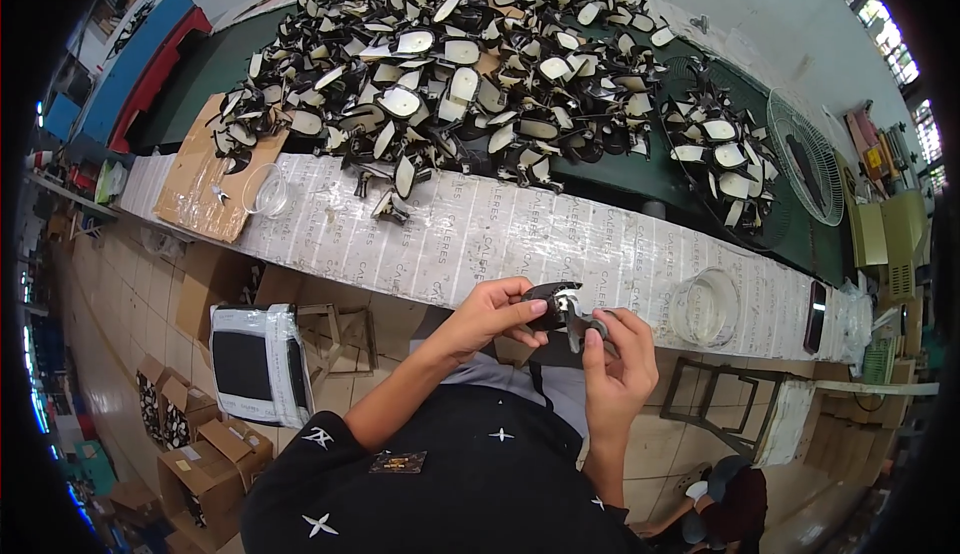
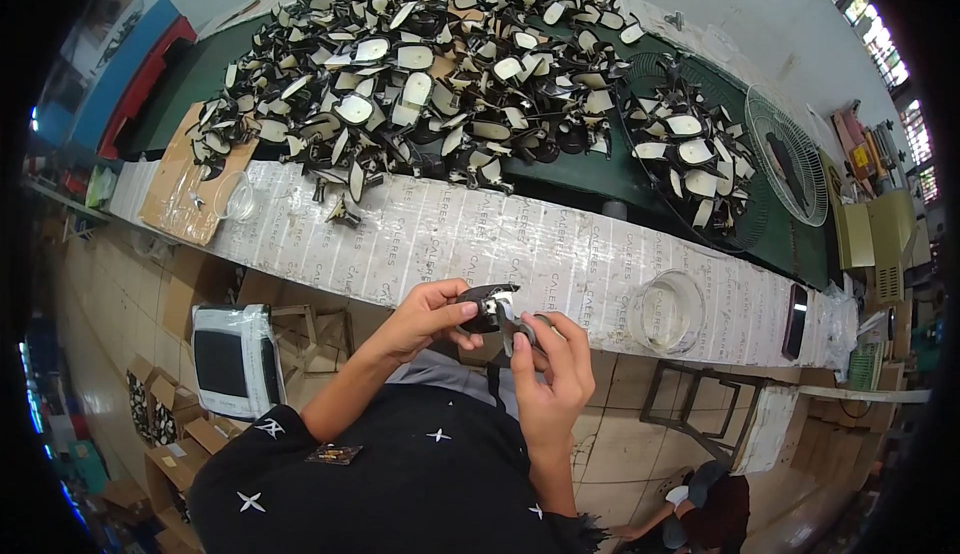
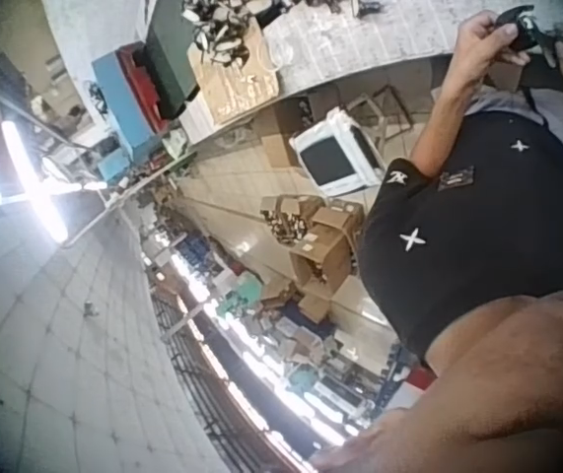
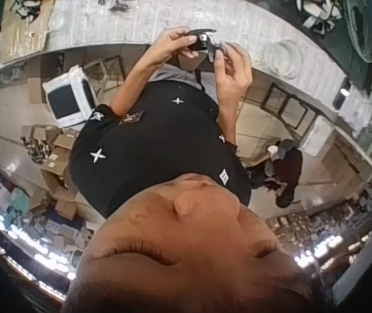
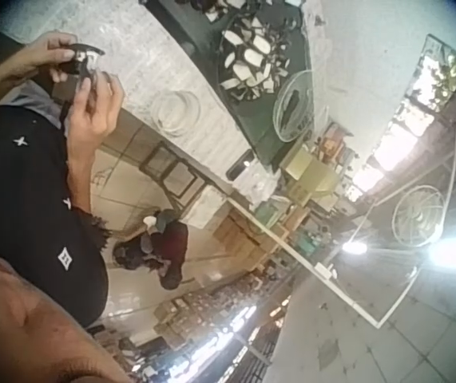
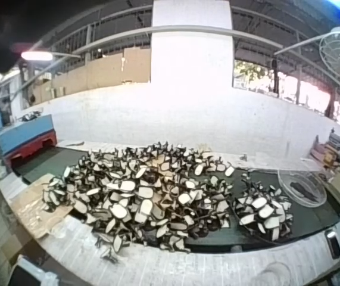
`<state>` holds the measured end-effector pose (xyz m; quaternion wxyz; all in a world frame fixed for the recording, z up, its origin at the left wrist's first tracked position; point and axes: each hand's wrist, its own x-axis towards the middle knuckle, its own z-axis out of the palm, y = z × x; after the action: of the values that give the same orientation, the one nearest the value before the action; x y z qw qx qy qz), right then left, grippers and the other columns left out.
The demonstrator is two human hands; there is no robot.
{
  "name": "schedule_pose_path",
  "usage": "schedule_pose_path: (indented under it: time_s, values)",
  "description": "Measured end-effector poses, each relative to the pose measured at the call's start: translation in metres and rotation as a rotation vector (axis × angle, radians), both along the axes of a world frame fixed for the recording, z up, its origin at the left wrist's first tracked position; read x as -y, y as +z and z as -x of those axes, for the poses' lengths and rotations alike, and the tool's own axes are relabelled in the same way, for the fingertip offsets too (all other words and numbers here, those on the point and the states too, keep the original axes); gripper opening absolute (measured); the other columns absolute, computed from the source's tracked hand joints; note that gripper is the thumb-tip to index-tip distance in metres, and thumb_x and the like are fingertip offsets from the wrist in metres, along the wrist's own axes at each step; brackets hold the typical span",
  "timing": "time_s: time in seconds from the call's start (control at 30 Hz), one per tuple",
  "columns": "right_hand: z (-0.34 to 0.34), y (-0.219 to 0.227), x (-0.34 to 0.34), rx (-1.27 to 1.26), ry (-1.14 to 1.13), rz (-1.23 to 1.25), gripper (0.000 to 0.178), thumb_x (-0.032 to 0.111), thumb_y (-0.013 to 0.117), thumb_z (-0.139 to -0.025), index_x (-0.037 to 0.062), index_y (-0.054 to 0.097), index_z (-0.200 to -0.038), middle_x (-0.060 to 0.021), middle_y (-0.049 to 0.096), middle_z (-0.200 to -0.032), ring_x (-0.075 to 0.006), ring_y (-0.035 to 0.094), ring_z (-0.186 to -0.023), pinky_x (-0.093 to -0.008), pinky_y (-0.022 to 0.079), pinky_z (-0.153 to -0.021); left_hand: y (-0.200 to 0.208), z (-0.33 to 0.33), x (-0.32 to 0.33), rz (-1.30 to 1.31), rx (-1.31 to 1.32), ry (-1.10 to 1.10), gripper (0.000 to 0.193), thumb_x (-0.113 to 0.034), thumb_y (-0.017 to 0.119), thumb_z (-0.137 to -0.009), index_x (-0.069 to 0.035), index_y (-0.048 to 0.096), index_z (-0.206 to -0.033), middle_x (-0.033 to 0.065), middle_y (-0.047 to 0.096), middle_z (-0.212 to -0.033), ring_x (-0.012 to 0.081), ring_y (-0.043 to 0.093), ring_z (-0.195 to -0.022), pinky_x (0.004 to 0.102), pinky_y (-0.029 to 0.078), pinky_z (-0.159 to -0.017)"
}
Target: Applying glue to shoe components at a factory workbench.
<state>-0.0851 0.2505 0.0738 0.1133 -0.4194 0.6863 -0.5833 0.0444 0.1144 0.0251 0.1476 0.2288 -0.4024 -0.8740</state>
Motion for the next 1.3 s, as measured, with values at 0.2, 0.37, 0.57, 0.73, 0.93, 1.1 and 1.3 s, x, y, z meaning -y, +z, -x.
schedule_pose_path:
  time_s: [0.2, 0.37, 0.57, 0.73, 0.93, 1.1, 1.3]
  values:
    - [0.001, -0.001, 0.0, -0.062, -0.023, -0.05, 0.021, -0.004, 0.066, -0.084, -0.0023, 0.067, -0.105, -0.0138, 0.057, -0.109, -0.0176, 0.064, -0.085, -0.026, 0.059, -0.065, -0.003, 0.001, 0.0, -0.012, -0.012, 0.015, 0.02, -0.019, 0.061, -0.095, 0.001, 0.058, -0.1, 0.0084, 0.065, -0.091, 0.0141, 0.068, -0.078, 0.0237, 0.059, -0.068]
    - [0.008, 0.0, -0.004, -0.172, -0.095, -0.07, 0.021, -0.005, 0.066, -0.083, -0.0026, 0.068, -0.104, -0.014, 0.057, -0.108, -0.0186, 0.064, -0.085, -0.0262, 0.059, -0.064, -0.005, 0.002, 0.001, -0.04, -0.009, 0.038, 0.017, -0.015, 0.059, -0.095, 0.001, 0.058, -0.099, 0.0104, 0.065, -0.094, 0.0166, 0.069, -0.076, 0.0243, 0.06, -0.066]
    - [0.019, 0.001, -0.008, -0.189, -0.212, -0.066, 0.021, -0.005, 0.064, -0.085, -0.0038, 0.066, -0.105, -0.0143, 0.057, -0.112, -0.0195, 0.063, -0.091, -0.0275, 0.059, -0.068, -0.008, 0.0, 0.003, -0.062, -0.037, 0.022, 0.023, -0.022, 0.059, -0.096, 0.001, 0.059, -0.103, 0.0092, 0.066, -0.095, 0.0148, 0.069, -0.077, 0.0234, 0.059, -0.067]
    - [0.028, 0.002, -0.012, -0.094, -0.22, 0.001, 0.019, -0.002, 0.062, -0.088, -0.005, 0.065, -0.107, -0.0129, 0.057, -0.113, -0.0173, 0.061, -0.094, -0.0258, 0.056, -0.072, -0.004, -0.004, 0.004, -0.095, -0.051, 0.012, 0.024, -0.022, 0.058, -0.097, 0.001, 0.059, -0.104, 0.0097, 0.066, -0.094, 0.0151, 0.069, -0.076, 0.0232, 0.059, -0.067]
    - [0.028, -0.005, -0.017, 0.043, -0.198, 0.062, 0.017, -0.001, 0.06, -0.09, -0.0055, 0.065, -0.106, -0.0123, 0.058, -0.113, -0.0155, 0.06, -0.092, -0.0244, 0.053, -0.072, 0.0, -0.009, 0.001, -0.195, -0.118, -0.007, 0.027, -0.022, 0.055, -0.098, 0.003, 0.058, -0.109, 0.0111, 0.066, -0.091, 0.0157, 0.068, -0.075, 0.0228, 0.059, -0.065]
    - [0.03, -0.02, -0.014, 0.261, -0.196, 0.088, 0.018, 0.002, 0.061, -0.09, -0.003, 0.064, -0.108, -0.0103, 0.059, -0.113, -0.0129, 0.058, -0.091, -0.0235, 0.051, -0.071, 0.025, -0.018, -0.008, -0.368, -0.228, -0.097, 0.033, -0.025, 0.053, -0.098, 0.005, 0.056, -0.111, 0.0126, 0.066, -0.09, 0.018, 0.069, -0.069, 0.0238, 0.059, -0.058]
    - [0.04, -0.03, -0.019, 0.355, -0.126, 0.096, 0.019, 0.007, 0.056, -0.091, -0.0032, 0.063, -0.106, -0.014, 0.06, -0.115, -0.0169, 0.059, -0.094, -0.0259, 0.053, -0.073, 0.073, -0.025, -0.014, -0.401, -0.312, -0.315, 0.038, -0.027, 0.059, -0.091, 0.008, 0.052, -0.102, 0.0186, 0.066, -0.084, 0.024, 0.069, -0.063, 0.028, 0.059, -0.05]
